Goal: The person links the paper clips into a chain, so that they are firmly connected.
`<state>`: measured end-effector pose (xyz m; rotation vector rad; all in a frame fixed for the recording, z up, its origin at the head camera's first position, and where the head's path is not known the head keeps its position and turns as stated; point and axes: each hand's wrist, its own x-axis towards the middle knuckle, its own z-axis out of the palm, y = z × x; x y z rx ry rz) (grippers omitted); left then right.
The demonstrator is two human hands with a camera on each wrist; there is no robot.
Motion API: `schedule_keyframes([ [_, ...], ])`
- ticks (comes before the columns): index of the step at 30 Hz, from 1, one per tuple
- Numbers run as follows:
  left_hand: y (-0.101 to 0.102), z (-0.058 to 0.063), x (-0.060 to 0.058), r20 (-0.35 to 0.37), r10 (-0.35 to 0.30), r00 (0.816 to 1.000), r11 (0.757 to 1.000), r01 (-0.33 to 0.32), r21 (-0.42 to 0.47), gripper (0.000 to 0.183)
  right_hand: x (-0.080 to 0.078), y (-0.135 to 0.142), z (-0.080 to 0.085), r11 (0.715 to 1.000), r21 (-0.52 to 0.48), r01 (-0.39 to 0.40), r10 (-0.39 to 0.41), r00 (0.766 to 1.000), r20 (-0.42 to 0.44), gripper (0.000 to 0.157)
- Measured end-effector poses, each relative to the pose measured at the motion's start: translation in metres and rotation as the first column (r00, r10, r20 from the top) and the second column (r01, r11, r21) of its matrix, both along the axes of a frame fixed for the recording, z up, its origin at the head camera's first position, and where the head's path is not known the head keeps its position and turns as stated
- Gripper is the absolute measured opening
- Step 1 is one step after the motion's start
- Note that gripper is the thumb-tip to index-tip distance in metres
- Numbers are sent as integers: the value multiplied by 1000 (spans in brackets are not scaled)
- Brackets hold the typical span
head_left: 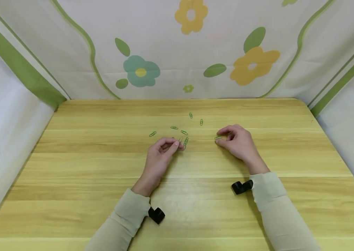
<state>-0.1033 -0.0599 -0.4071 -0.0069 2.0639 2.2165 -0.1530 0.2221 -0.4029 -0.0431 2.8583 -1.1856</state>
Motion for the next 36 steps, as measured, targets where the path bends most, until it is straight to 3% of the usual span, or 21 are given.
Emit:
schedule_keyframes([
  [4, 0, 0, -1, 7, 3, 1000, 1000, -3, 24, 18, 0, 0, 1, 997, 58, -46, 46, 999, -4, 18],
  [12, 0, 0, 0, 8, 9, 1000, 1000, -9, 19, 17, 2, -4, 2, 994, 90, -64, 60, 997, 40, 10],
  [16, 0, 0, -1, 6, 4, 1000, 1000, -4, 6, 19, 2, -6, 4, 994, 91, -63, 57, 996, 69, 11],
  [28, 0, -3, -2, 8, 67, 998, 998, -67, -3, 16, 5, -7, 8, 992, 115, -57, 48, 995, 86, 19],
  [36, -1, -3, -1, 5, 78, 997, 997, -78, 0, 19, 5, -6, 12, 998, 33, -57, 53, 993, 104, 32],
])
